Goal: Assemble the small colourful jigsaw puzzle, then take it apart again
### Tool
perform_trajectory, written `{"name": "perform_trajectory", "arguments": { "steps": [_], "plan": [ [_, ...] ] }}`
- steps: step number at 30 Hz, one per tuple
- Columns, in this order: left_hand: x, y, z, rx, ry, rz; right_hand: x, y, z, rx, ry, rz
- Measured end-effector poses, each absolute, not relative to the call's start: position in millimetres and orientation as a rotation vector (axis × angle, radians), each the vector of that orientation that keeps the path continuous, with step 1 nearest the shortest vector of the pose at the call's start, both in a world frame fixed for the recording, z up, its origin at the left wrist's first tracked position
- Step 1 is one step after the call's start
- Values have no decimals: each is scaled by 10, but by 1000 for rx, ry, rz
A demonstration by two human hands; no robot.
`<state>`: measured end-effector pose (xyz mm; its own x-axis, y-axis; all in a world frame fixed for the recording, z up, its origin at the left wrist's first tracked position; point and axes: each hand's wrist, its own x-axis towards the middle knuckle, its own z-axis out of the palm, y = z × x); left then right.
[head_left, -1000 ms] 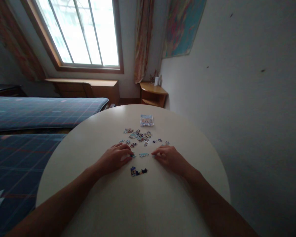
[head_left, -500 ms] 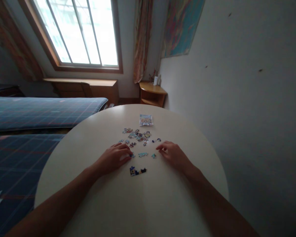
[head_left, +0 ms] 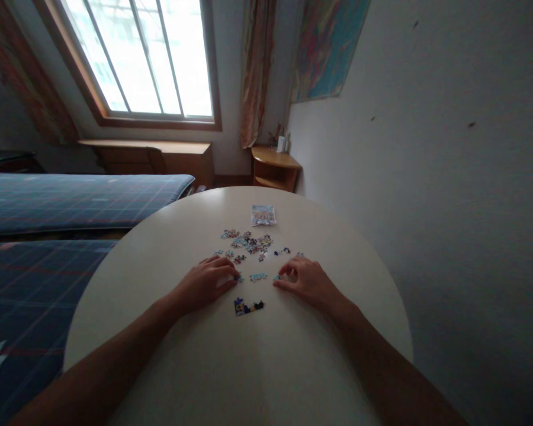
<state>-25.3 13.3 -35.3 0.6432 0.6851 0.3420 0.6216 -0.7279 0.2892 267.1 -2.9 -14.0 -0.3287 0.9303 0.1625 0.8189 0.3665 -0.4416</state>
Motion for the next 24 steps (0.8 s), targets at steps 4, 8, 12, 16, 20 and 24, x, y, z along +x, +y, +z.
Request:
{"name": "perform_trajectory", "arguments": {
  "steps": [4,8,12,16,20,24],
  "plan": [
    [-246,131,-363,2715,1116,692,2629,-45,-140,-1510,-2240,440],
    [-249,146,-385,2716,1164,692,2595,-59,-129,-1492,-2248,520],
    [-263,162,-395,2702,1198,686,2585,-55,-145,-1457,-2270,507],
    [-263,155,-381,2686,1202,710,2594,-62,-135,-1498,-2266,492],
    [-250,146,-390,2695,1170,709,2604,-80,-113,-1532,-2258,504],
    [-248,149,-409,2703,1178,699,2617,-104,-90,-1563,-2279,539]
  ]
}}
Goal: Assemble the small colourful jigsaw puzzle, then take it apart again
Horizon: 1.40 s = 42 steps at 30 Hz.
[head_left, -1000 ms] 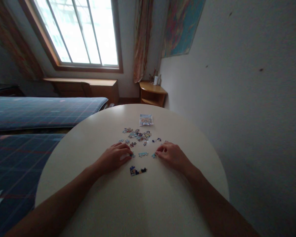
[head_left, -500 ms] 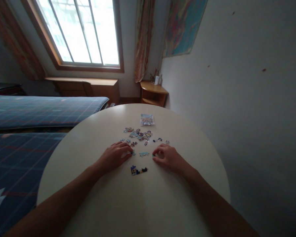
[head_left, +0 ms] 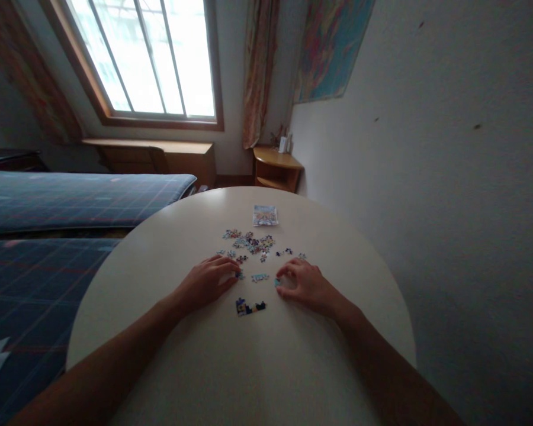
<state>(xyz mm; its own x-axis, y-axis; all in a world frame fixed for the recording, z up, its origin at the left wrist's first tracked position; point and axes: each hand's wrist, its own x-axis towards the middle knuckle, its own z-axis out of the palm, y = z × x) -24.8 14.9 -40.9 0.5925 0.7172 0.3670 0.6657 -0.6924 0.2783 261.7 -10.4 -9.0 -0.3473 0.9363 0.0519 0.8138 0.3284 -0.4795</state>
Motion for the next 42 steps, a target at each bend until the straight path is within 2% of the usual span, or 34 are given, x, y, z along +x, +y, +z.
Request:
{"name": "perform_trajectory", "arguments": {
  "steps": [26,37,42],
  "plan": [
    [-253,140,-382,2708,1164,690,2638,-77,-93,-1490,-2297,509],
    [-238,129,-362,2696,1179,697,2636,-56,-49,-1382,-2372,391],
    [-146,68,-335,2613,1191,739,2615,-22,-93,-1345,-2196,512]
  ]
}}
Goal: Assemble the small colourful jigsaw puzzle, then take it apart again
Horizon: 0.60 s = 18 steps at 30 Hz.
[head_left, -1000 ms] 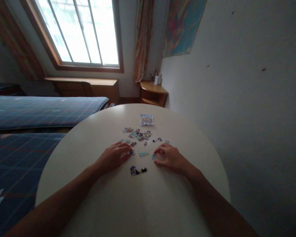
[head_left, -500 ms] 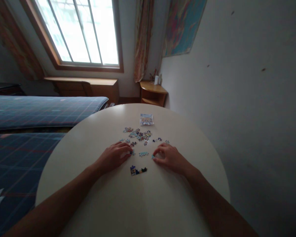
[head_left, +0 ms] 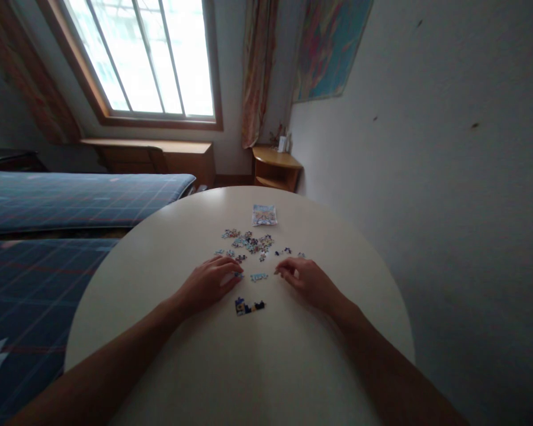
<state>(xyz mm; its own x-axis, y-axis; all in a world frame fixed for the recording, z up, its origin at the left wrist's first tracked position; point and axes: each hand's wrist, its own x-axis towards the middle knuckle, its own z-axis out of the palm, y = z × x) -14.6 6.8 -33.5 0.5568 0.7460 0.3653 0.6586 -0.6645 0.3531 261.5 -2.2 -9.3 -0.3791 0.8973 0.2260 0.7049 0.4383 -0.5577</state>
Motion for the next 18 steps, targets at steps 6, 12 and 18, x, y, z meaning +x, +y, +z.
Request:
{"name": "perform_trajectory", "arguments": {
  "steps": [6,12,18],
  "plan": [
    [173,-73,-200,2157,1197,882,2534,-78,-63,-1151,-1958,769],
    [471,-52,-135,1552,1072,829,2538,-102,-54,-1035,-1962,734],
    [582,-104,-182,1331,1067,855,2546,-85,-83,-1029,-1981,752]
  ]
}}
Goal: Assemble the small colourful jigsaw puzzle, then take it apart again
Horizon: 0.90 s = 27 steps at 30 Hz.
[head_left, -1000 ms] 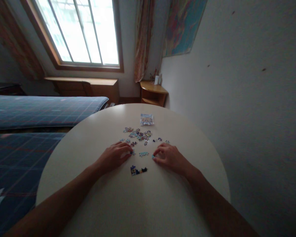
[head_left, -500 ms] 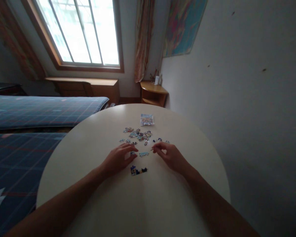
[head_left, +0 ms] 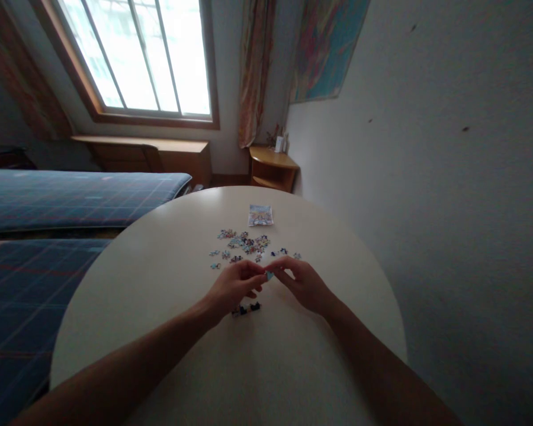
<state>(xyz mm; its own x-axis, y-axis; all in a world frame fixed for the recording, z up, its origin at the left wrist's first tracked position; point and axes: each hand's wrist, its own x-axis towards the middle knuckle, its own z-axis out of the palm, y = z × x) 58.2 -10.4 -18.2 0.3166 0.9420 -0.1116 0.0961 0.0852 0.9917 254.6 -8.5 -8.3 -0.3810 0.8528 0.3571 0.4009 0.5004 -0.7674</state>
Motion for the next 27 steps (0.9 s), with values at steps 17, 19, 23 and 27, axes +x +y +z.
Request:
{"name": "perform_trajectory", "arguments": {
  "steps": [17,19,23,27],
  "plan": [
    [570,-256,-121,1268,1076,965,2443,-118,-113,-1016,-1782,967],
    [567,-253,-128,1259,1075,960,2440,-118,-115,-1021,-1791,963],
    [562,-254,-141,1246,1082,945,2449,-127,-109,-1028,-1860,923],
    [555,-256,-154,1254,1091,928,2459,-145,-96,-1026,-1904,859]
  ]
}}
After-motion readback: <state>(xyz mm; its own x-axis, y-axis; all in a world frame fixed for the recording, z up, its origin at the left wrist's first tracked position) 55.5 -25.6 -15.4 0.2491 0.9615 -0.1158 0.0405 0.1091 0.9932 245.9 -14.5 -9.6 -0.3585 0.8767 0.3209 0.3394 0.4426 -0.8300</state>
